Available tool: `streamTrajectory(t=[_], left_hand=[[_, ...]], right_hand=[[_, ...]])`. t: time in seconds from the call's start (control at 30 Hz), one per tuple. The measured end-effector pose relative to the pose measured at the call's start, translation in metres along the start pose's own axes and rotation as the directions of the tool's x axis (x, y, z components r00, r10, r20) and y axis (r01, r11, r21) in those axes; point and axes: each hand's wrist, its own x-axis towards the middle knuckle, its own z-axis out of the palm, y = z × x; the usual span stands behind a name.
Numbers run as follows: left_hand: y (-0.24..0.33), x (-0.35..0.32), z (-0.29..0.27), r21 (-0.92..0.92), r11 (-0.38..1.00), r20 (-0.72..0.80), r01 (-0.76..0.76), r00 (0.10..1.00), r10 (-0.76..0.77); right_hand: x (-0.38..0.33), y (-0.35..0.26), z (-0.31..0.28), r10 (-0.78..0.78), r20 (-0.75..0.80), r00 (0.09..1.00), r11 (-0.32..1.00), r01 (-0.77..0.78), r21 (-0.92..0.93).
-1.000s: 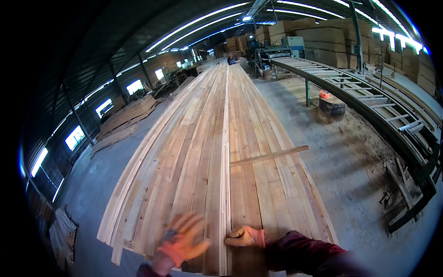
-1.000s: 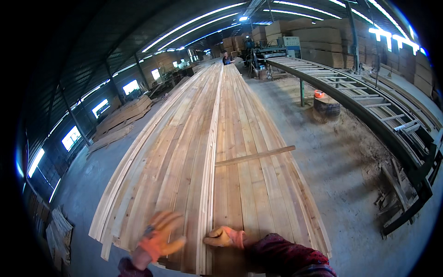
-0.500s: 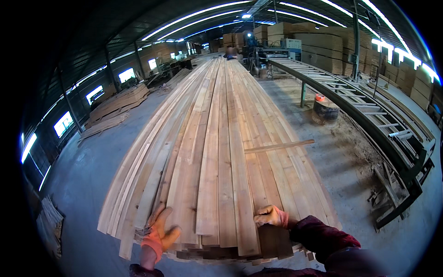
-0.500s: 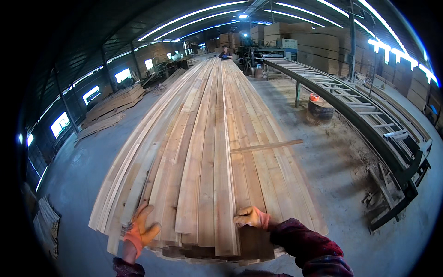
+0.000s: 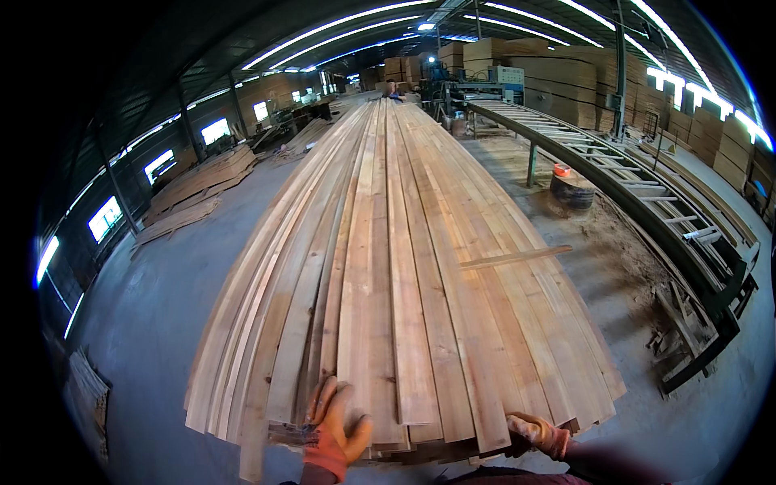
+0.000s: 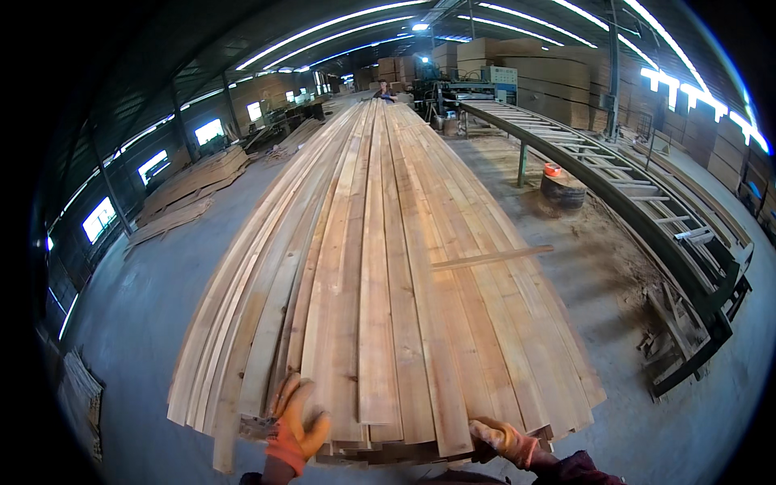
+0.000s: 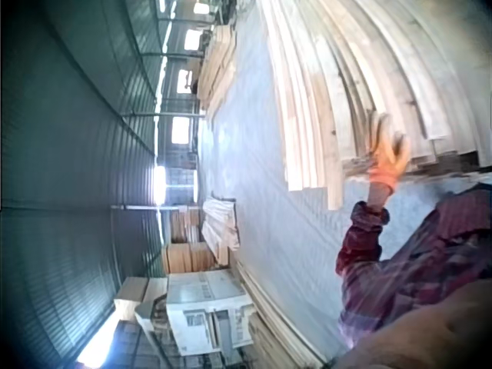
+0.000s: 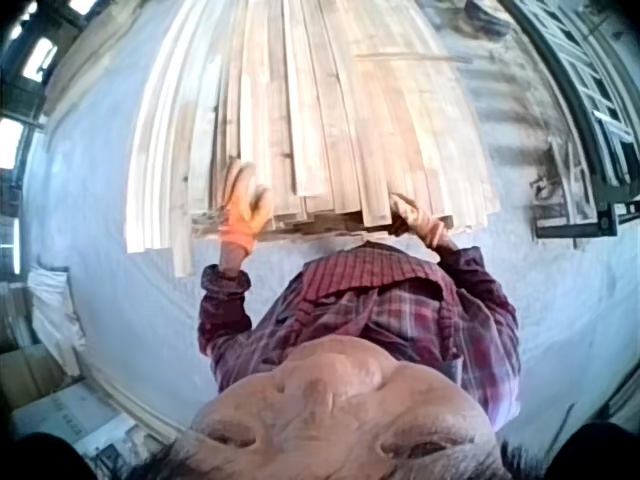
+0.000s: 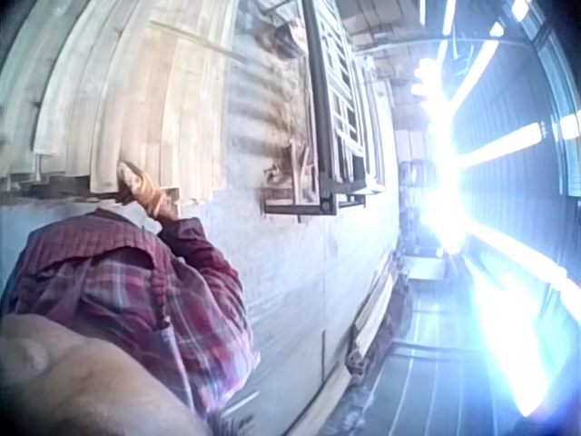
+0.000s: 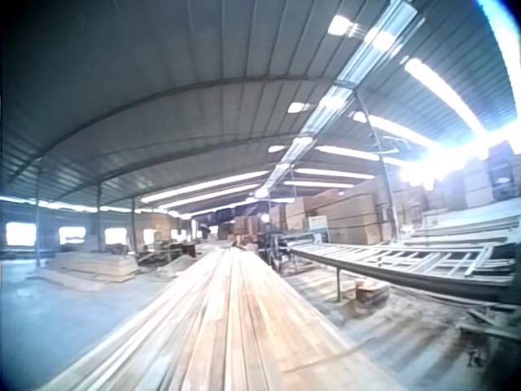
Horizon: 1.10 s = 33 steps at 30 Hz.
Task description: The person repeatedly picks up long wooden planks from a large floor pile and places them onto a metal rack. The worker wears orange gloves and handles the planks one by one, moving them from the floor to the rack structure in a warehouse setting.
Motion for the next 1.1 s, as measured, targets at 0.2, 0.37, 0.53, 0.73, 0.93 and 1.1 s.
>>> streamTrajectory(t=[0.2,0.37,0.53,0.73,0.93,1.1], left_hand=[[0.004,-0.010,-0.009,-0.129,0.989,-0.106,0.076,0.990,-0.090],[0.008,-0.027,-0.022,-0.705,0.605,0.049,0.369,0.877,-0.478],[0.038,-0.054,-0.054,-0.836,0.176,0.279,0.520,0.678,-0.680],[0.014,-0.060,-0.056,-0.669,0.138,0.579,0.730,0.628,-0.520],[0.015,-0.064,0.000,-0.717,0.475,0.491,0.511,0.853,-0.176],[-0.018,-0.075,0.006,-0.814,0.401,0.445,0.420,0.895,-0.032]], right_hand=[[0.000,-0.027,0.020,0.067,-0.127,0.990,0.998,-0.069,-0.012],[0.019,0.005,-0.054,-0.319,-0.050,0.946,0.938,0.323,0.127],[0.003,-0.132,0.037,-0.474,-0.092,0.875,0.878,0.462,-0.125],[0.075,-0.100,0.155,-0.467,0.260,0.845,0.861,0.502,-0.084],[0.081,-0.111,0.203,-0.458,0.242,0.855,0.740,0.518,-0.429],[0.087,-0.142,0.239,-0.188,0.035,0.981,0.959,0.192,-0.207]])
